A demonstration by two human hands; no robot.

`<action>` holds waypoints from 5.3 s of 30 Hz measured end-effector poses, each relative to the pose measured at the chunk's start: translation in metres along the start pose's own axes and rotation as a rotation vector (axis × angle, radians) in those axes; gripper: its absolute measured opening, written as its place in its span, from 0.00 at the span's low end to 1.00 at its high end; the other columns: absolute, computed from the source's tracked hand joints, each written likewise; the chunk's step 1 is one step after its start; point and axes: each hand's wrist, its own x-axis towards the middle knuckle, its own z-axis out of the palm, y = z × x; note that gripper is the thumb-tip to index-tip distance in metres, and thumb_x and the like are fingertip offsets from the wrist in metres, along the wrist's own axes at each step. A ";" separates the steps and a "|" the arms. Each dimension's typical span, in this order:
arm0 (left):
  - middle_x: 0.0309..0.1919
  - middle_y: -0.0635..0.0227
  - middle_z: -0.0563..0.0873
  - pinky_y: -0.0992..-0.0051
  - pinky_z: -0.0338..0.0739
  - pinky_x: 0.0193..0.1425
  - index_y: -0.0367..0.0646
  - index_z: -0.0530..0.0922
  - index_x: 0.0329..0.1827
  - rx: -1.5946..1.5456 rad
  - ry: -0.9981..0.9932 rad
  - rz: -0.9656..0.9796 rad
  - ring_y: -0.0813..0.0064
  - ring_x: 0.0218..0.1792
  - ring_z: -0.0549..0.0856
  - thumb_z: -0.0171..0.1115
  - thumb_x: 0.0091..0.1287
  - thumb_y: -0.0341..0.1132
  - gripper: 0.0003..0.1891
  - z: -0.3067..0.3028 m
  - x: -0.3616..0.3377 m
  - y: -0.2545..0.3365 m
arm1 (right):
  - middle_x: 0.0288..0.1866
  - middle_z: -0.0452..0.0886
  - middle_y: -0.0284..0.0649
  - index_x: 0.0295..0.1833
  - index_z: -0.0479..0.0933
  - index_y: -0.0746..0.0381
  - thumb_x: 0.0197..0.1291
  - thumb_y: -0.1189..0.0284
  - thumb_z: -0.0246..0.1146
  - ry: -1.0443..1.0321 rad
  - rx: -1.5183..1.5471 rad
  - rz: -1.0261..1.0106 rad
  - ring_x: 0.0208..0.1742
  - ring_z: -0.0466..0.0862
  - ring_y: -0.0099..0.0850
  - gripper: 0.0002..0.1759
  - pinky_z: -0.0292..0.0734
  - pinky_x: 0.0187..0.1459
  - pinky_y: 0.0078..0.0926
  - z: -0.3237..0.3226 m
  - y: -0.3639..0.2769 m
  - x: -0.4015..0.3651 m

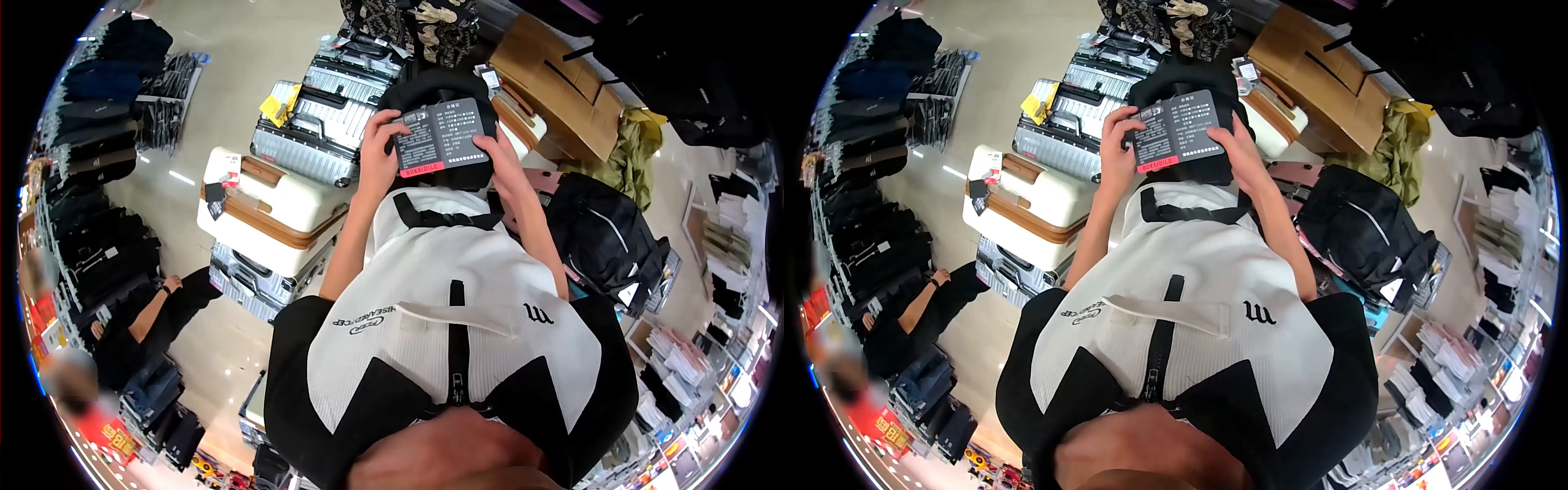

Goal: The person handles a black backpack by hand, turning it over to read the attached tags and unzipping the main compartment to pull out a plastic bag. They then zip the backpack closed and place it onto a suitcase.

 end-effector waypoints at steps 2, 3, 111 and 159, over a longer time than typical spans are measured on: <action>0.57 0.62 0.76 0.73 0.75 0.57 0.42 0.80 0.47 -0.076 0.027 -0.080 0.68 0.54 0.79 0.61 0.57 0.17 0.16 0.009 -0.008 0.011 | 0.62 0.76 0.38 0.73 0.63 0.62 0.66 0.69 0.58 -0.010 -0.028 -0.025 0.61 0.76 0.28 0.30 0.69 0.64 0.26 -0.008 0.000 -0.008; 0.57 0.62 0.76 0.75 0.76 0.54 0.42 0.80 0.48 -0.128 0.055 -0.123 0.70 0.52 0.80 0.59 0.59 0.16 0.16 0.013 -0.016 0.016 | 0.62 0.76 0.38 0.73 0.62 0.62 0.66 0.69 0.58 -0.033 -0.036 -0.037 0.61 0.76 0.28 0.30 0.69 0.64 0.26 -0.012 0.000 -0.013; 0.52 0.66 0.83 0.75 0.75 0.55 0.41 0.75 0.62 -0.077 0.085 -0.446 0.75 0.50 0.81 0.51 0.77 0.43 0.19 -0.118 0.000 0.015 | 0.57 0.82 0.34 0.58 0.77 0.61 0.70 0.55 0.54 -0.177 0.218 0.014 0.58 0.79 0.28 0.23 0.71 0.64 0.30 0.125 -0.031 0.032; 0.52 0.62 0.73 0.53 0.77 0.51 0.26 0.56 0.71 -1.766 -0.564 -0.146 0.64 0.47 0.77 0.55 0.64 0.44 0.38 -0.168 0.120 0.214 | 0.52 0.83 0.43 0.48 0.81 0.65 0.62 0.82 0.57 -0.514 -0.803 -1.035 0.52 0.82 0.36 0.11 0.77 0.54 0.29 0.132 -0.077 -0.043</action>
